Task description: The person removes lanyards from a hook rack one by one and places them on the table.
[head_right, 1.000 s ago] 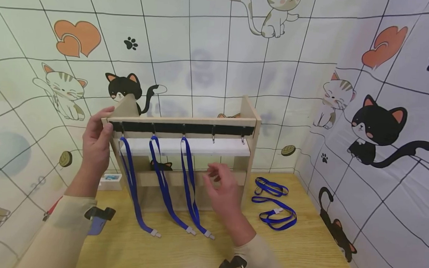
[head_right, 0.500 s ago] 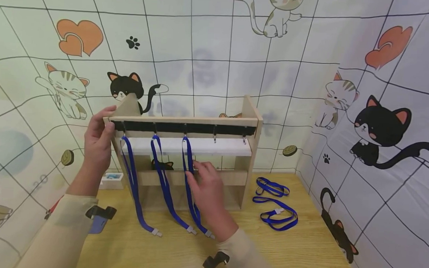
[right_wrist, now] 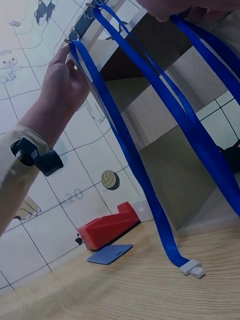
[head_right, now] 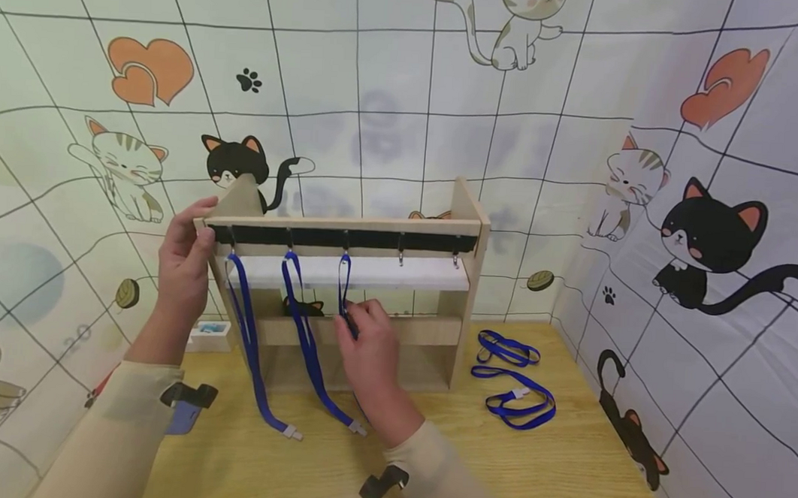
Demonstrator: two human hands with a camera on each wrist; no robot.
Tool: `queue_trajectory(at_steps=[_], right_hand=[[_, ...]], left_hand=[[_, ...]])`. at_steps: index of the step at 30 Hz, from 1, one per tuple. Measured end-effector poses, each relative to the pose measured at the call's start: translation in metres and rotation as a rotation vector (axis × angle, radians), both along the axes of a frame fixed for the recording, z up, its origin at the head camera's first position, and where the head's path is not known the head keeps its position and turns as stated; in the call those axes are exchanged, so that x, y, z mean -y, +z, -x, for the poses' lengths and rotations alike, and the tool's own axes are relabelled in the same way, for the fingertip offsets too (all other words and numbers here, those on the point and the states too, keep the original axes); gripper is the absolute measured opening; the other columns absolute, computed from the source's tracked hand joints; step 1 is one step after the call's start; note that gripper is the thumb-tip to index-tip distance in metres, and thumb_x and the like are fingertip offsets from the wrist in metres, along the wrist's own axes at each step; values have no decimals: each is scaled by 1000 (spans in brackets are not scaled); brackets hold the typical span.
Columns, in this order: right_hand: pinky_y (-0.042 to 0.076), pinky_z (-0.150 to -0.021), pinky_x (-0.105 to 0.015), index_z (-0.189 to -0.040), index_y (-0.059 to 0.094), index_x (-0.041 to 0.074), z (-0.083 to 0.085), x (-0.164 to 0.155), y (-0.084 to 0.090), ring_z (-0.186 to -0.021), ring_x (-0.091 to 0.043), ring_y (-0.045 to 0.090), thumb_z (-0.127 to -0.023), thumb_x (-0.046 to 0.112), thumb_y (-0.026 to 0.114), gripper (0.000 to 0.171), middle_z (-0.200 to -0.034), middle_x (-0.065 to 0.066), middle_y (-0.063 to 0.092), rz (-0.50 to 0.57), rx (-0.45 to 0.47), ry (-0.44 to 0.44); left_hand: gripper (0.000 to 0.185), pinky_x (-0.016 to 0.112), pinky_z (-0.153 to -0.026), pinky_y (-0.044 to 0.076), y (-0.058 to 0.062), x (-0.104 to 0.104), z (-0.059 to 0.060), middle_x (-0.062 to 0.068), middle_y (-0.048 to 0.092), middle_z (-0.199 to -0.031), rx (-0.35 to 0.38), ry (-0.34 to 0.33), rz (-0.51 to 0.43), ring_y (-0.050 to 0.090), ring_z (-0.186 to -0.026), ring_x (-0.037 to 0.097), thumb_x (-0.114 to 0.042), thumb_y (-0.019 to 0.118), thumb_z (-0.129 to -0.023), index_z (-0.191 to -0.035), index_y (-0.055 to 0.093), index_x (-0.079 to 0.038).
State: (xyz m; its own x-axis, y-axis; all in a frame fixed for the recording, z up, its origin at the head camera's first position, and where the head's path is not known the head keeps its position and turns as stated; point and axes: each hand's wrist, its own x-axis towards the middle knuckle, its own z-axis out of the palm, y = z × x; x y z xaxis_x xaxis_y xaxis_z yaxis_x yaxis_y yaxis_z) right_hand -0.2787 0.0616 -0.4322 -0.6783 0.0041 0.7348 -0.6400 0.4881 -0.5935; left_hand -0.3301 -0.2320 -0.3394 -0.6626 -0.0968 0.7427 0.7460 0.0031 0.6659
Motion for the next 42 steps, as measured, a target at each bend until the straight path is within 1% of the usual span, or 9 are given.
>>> queue_trajectory(at_steps=[6,12,18,22,26,29,32,35,42], right_hand=[[60,-67,-29,-103,83,2,3,0,-1,-79,-15,69,-103,4,78,5,-95,-3,70,118,81,72],[58,-68,-28,-105,84,4,0,-3,-1,-78,-16,65,-104,1,76,9,-95,-1,71,199,134,119],[56,-69,-27,-108,85,6,-3,-11,1,-79,-17,64,-105,3,75,10,-96,1,72,224,148,124],[55,-68,-25,-108,85,7,-5,-19,8,-79,-17,64,-106,3,74,12,-95,1,72,219,116,133],[54,-69,-24,-115,86,9,-8,-29,19,-80,-17,64,-106,1,73,18,-97,0,73,199,77,153],[56,-71,-26,-121,86,11,-11,-37,27,-81,-16,66,-105,-2,72,24,-102,0,76,173,49,164],[58,-70,-30,-120,85,11,-13,-45,32,-81,-16,67,-105,-4,72,25,-104,1,77,152,29,175],[58,-70,-31,-117,85,11,-15,-54,36,-81,-16,67,-104,-5,72,24,-104,1,78,126,8,164],[56,-69,-24,-114,84,7,-19,-79,52,-83,-15,67,-103,-7,73,21,-104,0,78,68,-34,108]], left_hand=[[36,33,-113,46,-1,0,1,8,50,-167,-7,-8,-6,40,-150,32,-8,57,-115,-149,56,1],[36,33,-114,46,-2,0,2,8,50,-166,-8,-11,-8,40,-151,33,-8,57,-115,-149,55,2],[36,32,-114,46,-3,1,2,8,50,-167,-9,-15,-7,39,-152,34,-8,57,-115,-150,55,1],[37,32,-113,46,-3,1,3,8,50,-167,-7,-7,-4,40,-151,34,-8,57,-115,-151,56,0],[37,31,-114,47,-2,1,2,8,50,-167,-4,6,3,41,-150,30,-9,57,-115,-151,57,-1],[37,31,-114,47,-1,1,1,8,50,-167,-1,8,4,42,-150,30,-10,57,-115,-151,57,-2],[37,31,-113,48,-1,1,1,8,50,-167,2,6,0,42,-150,30,-10,57,-115,-151,56,-1],[37,31,-112,48,-1,0,0,8,50,-167,2,0,-5,42,-150,31,-9,57,-115,-151,55,0],[37,31,-112,48,-1,0,1,8,50,-166,-3,-5,-11,42,-150,31,-9,57,-115,-151,57,-1]])
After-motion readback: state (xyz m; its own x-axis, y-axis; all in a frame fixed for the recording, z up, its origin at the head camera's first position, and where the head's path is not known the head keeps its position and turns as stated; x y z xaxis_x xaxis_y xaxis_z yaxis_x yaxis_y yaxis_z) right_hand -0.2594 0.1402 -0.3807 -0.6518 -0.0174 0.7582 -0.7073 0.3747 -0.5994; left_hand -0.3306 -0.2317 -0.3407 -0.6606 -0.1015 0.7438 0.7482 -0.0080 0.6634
